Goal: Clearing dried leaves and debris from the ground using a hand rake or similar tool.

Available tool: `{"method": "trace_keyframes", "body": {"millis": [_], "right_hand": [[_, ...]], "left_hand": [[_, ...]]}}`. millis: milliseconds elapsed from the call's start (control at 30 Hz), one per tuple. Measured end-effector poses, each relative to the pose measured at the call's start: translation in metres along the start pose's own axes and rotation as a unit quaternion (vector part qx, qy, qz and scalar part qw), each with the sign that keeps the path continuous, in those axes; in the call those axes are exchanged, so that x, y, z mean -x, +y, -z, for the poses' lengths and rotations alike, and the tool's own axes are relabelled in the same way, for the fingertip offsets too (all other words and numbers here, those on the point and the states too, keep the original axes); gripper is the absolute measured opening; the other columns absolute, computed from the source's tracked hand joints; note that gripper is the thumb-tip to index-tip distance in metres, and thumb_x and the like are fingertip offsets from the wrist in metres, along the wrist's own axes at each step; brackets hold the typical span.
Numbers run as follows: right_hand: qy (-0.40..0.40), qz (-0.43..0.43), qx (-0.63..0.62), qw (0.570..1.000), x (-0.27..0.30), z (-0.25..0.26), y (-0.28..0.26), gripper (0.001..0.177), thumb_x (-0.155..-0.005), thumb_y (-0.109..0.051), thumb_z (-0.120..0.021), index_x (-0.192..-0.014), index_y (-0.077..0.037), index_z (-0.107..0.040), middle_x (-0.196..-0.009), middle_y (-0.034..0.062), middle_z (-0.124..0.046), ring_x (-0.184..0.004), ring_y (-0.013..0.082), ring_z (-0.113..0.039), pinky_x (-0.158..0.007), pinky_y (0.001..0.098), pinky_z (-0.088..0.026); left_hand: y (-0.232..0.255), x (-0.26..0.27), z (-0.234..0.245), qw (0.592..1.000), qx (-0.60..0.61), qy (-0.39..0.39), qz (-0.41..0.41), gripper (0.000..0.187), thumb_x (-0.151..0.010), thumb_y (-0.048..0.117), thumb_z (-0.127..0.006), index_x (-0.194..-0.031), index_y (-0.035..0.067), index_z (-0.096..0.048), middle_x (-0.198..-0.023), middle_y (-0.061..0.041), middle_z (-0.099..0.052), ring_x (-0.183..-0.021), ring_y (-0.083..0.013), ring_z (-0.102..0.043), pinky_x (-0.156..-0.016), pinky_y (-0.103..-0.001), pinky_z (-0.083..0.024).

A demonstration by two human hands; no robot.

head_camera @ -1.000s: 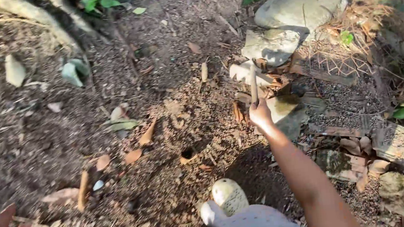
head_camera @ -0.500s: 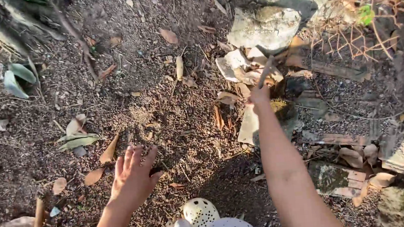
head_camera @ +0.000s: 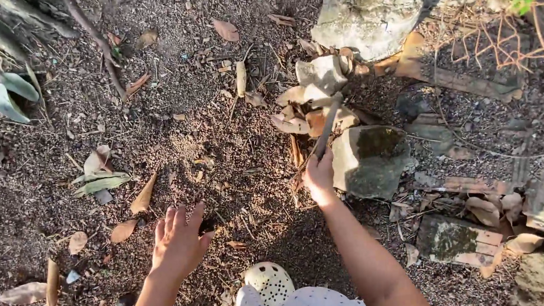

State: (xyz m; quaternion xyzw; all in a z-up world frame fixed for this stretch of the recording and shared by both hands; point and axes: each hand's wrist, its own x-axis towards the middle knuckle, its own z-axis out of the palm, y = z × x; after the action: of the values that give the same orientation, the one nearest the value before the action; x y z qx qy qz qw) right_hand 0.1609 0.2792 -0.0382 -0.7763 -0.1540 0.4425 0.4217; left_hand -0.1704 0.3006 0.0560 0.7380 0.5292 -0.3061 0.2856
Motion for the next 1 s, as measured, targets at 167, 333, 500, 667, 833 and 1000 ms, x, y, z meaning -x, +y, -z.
{"method": "trace_keyframes", "body": {"millis": [167, 333, 500, 667, 833, 1000], "right_hand": [[-0.065, -0.173, 0.024, 0.983, 0.027, -0.053, -0.026, 0.04, -0.109, -0.026, -0.041, -0.136, 0.003, -0.033, -0.088, 0.0143, -0.055, -0.058, 0.0198, -0.061, -0.046, 0.0351, -0.06], [-0.302, -0.161, -0.052, 0.938, 0.094, -0.1, -0.037, 0.044, -0.106, -0.037, -0.048, -0.132, -0.005, -0.036, -0.089, 0.0103, -0.053, -0.057, 0.0156, -0.057, -0.042, 0.0293, -0.051], [-0.233, -0.052, -0.071, 0.969, 0.075, -0.083, -0.048, 0.043, -0.106, -0.03, -0.053, -0.128, 0.004, -0.037, -0.089, 0.0157, -0.056, -0.05, 0.0186, -0.06, -0.038, 0.0311, -0.054], [0.039, -0.177, -0.111, 0.977, 0.029, -0.04, -0.007, 0.034, -0.106, -0.016, -0.047, -0.135, -0.006, -0.033, -0.09, 0.0148, -0.054, -0.054, 0.0189, -0.056, -0.041, 0.0304, -0.049], [-0.136, -0.244, -0.138, 0.95, 0.141, -0.083, -0.009, 0.027, -0.106, -0.023, -0.045, -0.12, -0.001, -0.039, -0.087, 0.0166, -0.059, -0.062, 0.0247, -0.067, -0.046, 0.033, -0.058], [-0.315, -0.163, -0.131, 0.926, 0.141, -0.098, -0.052, 0.031, -0.105, -0.034, -0.043, -0.11, -0.004, -0.043, -0.077, 0.0074, -0.056, -0.054, 0.0212, -0.068, -0.042, 0.0323, -0.061]], "left_hand": [[-0.004, 0.001, -0.009, 0.999, 0.033, 0.01, 0.012, 0.076, -0.097, 0.053, -0.054, -0.161, 0.03, -0.019, -0.167, -0.015, -0.019, -0.156, -0.0339, -0.012, -0.125, -0.051, -0.014], [-0.009, 0.002, -0.011, 0.998, 0.048, 0.028, 0.017, 0.077, -0.096, 0.053, -0.056, -0.16, 0.028, -0.021, -0.165, -0.016, -0.019, -0.155, -0.0346, -0.013, -0.124, -0.051, -0.015], [-0.04, 0.011, -0.02, 0.995, 0.049, 0.09, 0.019, 0.076, -0.096, 0.054, -0.056, -0.158, 0.022, -0.025, -0.163, -0.02, -0.022, -0.153, -0.0375, -0.017, -0.121, -0.054, -0.02], [-0.056, 0.011, -0.048, 0.996, 0.05, 0.054, 0.054, 0.073, -0.098, 0.056, -0.053, -0.158, 0.025, -0.027, -0.163, -0.02, -0.025, -0.153, -0.0387, -0.022, -0.122, -0.054, -0.024], [-0.036, 0.009, -0.05, 0.997, 0.069, 0.012, 0.031, 0.074, -0.099, 0.055, -0.051, -0.16, 0.023, -0.023, -0.165, -0.021, -0.019, -0.153, -0.0389, -0.018, -0.121, -0.056, -0.021], [-0.045, 0.018, -0.045, 0.996, 0.072, 0.053, 0.016, 0.074, -0.097, 0.054, -0.051, -0.16, 0.025, -0.025, -0.165, -0.018, -0.02, -0.154, -0.0373, -0.018, -0.123, -0.053, -0.022]]}}
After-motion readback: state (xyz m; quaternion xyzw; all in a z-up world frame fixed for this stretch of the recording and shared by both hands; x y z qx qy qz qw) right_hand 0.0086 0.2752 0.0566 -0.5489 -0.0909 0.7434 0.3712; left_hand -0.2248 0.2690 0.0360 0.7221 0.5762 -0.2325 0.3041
